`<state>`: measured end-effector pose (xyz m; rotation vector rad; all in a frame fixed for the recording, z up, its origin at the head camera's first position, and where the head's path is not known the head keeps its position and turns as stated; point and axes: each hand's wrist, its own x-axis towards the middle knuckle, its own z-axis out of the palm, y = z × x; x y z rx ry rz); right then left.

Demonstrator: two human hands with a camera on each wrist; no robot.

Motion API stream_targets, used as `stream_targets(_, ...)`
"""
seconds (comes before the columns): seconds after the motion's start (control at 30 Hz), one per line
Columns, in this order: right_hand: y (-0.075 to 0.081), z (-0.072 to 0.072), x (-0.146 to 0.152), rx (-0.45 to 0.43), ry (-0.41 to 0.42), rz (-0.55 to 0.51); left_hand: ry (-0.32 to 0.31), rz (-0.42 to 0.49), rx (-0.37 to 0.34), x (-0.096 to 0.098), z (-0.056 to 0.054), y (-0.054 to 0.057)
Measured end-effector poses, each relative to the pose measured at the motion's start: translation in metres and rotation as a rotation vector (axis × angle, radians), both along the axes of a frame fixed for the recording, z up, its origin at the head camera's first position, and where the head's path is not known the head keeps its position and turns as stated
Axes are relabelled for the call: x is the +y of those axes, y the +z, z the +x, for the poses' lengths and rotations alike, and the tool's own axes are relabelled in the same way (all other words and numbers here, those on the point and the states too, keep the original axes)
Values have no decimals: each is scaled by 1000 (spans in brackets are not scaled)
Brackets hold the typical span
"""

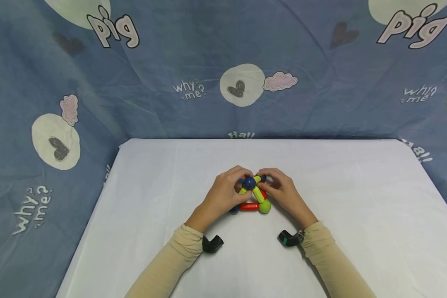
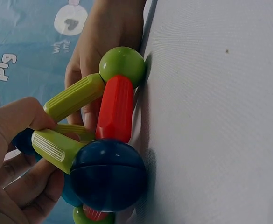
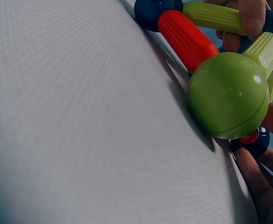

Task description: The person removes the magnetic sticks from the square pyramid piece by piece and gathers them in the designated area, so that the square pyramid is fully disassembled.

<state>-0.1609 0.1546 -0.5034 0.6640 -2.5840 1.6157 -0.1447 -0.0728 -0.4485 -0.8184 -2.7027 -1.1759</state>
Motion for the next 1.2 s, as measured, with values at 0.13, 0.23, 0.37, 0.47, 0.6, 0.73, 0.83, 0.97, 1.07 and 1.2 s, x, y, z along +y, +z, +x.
stream_targets(0.13,0,0,0,-5,0,6,-1,5,2,0,0,-1)
stream_targets(0.23,0,1,0,-7,-4,7,2,19,-1,0,-1,-2)
stream_targets(0.37,-1,0,-3,0,-18,16,14,49,-14,-1,-1,-3)
stream_targets(0.47,0,0,-5,5,-24,25,17,71,-29,-2,-2,-3)
stream_targets(0.6,1,0,-6,5,-25,19,11,88,-43,-2,-3,-4)
stream_targets(0.73,1,0,-4,3,-24,12,2,100,-57,-2,-3,-3)
stream_targets(0.83,0,0,-2,-2,-12,-1,-2,105,-63,-3,-3,-2)
stream_targets(0.97,0,0,-2,2,4,-16,-4,106,-62,-3,-3,-2)
stream_targets(1.07,0,-1,-1,11,4,-11,-8,111,-61,-3,-3,-2)
stream_targets(1.2,1,0,-1,11,4,-6,-17,123,-68,-2,-3,-3)
